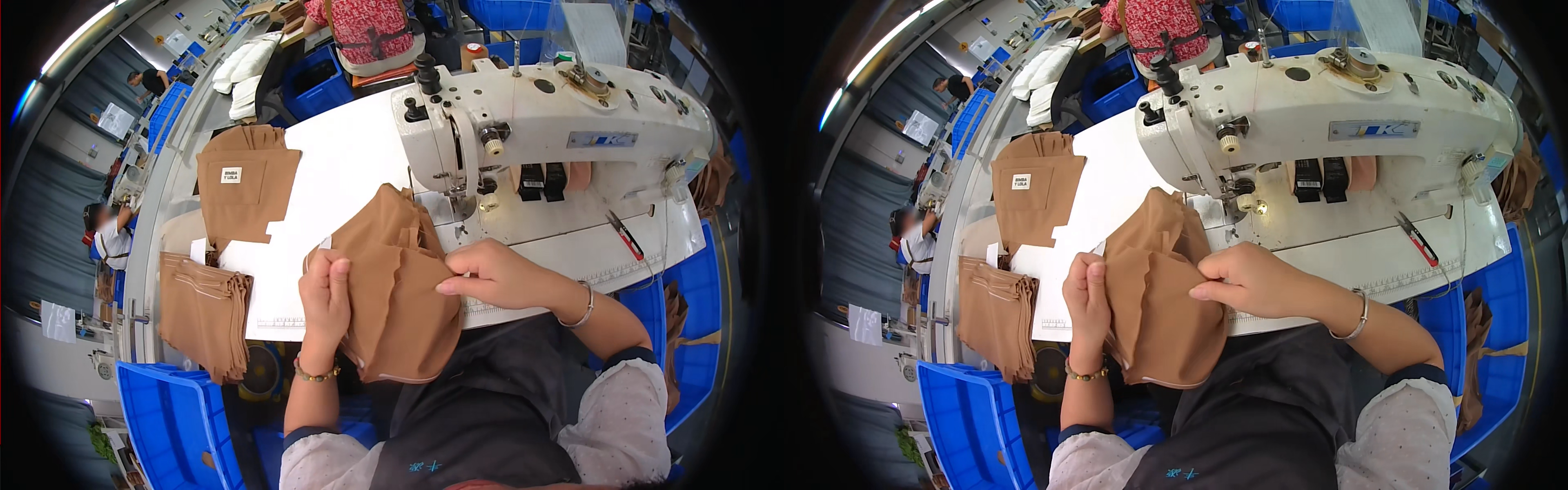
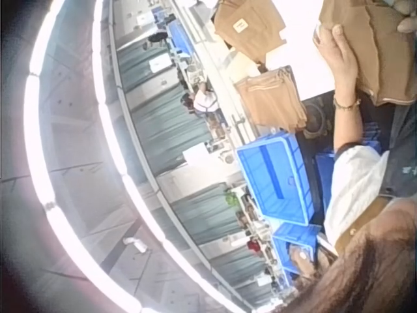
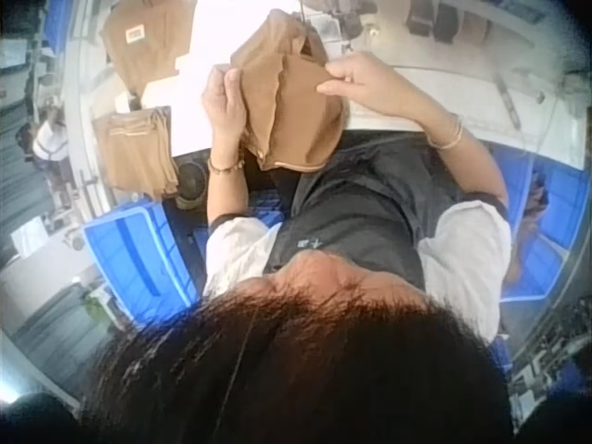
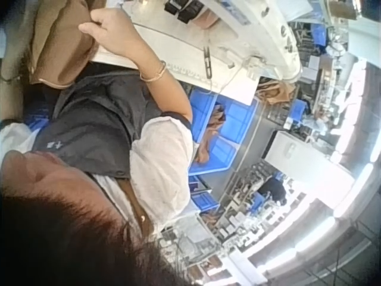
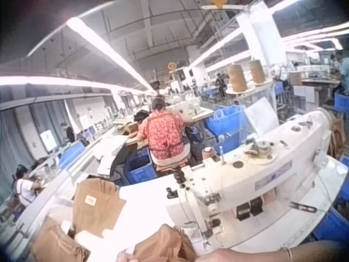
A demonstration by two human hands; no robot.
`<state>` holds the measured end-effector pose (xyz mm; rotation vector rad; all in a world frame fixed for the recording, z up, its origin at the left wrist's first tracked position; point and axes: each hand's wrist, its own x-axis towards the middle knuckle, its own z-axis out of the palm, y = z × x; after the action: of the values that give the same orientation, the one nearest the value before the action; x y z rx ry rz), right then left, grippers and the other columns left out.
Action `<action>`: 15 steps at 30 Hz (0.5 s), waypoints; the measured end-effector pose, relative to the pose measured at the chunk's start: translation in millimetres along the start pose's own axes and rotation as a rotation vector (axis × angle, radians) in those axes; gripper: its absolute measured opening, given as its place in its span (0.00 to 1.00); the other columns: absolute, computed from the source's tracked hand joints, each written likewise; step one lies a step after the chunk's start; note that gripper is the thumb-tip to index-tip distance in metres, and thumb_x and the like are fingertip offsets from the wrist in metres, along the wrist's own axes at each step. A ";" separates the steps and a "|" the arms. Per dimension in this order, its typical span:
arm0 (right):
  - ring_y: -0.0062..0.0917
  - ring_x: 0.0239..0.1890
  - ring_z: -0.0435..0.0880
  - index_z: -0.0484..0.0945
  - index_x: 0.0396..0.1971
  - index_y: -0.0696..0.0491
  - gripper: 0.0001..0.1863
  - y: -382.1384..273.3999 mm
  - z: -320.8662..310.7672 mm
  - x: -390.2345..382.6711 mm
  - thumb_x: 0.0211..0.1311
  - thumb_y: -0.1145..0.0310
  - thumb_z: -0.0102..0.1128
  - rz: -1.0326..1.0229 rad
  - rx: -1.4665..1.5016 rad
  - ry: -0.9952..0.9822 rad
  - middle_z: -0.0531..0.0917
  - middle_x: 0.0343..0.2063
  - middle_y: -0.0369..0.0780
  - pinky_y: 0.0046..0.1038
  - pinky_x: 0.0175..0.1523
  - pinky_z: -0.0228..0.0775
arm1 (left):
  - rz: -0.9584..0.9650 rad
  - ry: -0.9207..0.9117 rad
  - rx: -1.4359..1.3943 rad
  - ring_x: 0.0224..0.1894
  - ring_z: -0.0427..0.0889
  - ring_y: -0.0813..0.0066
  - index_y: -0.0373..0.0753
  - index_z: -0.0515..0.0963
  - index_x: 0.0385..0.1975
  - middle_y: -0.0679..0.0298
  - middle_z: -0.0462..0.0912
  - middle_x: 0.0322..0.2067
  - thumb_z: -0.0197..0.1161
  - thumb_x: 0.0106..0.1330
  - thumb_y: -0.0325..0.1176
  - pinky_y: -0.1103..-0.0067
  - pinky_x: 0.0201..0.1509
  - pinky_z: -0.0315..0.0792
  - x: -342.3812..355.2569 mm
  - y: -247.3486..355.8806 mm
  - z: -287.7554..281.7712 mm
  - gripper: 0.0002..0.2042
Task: Use an industrial sewing machine to hem and join pieces of brown fabric.
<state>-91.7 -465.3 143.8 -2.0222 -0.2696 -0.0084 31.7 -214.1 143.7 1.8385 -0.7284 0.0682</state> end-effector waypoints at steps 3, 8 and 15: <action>0.14 0.20 0.71 0.76 0.24 0.59 0.16 -6.8 2.3 -4.4 0.68 0.63 0.65 0.092 0.223 0.093 0.74 0.16 0.35 0.25 0.26 0.64 | 0.158 -0.077 0.111 0.25 0.69 0.81 0.34 0.77 0.33 0.67 0.76 0.25 0.64 0.72 0.30 0.82 0.29 0.65 -0.9 3.2 7.2 0.07; 0.12 0.24 0.71 0.78 0.24 0.59 0.15 -4.8 2.5 -3.2 0.69 0.65 0.64 0.028 0.234 0.234 0.77 0.22 0.33 0.21 0.30 0.64 | 0.005 -0.156 0.012 0.27 0.73 0.79 0.32 0.85 0.35 0.66 0.79 0.27 0.75 0.61 0.26 0.82 0.32 0.67 0.4 16.6 7.0 0.07; 0.10 0.25 0.71 0.79 0.40 0.59 0.06 -18.6 8.2 -7.4 0.68 0.73 0.63 0.050 0.496 0.288 0.77 0.25 0.31 0.20 0.30 0.64 | -0.087 -0.146 -0.274 0.31 0.73 0.83 0.35 0.88 0.33 0.71 0.80 0.29 0.75 0.59 0.23 0.85 0.35 0.66 1.8 21.8 5.6 0.04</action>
<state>-103.5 -451.4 155.5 -1.5096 -0.0305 -0.1826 20.4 -224.3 160.4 1.6212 -0.7198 -0.2146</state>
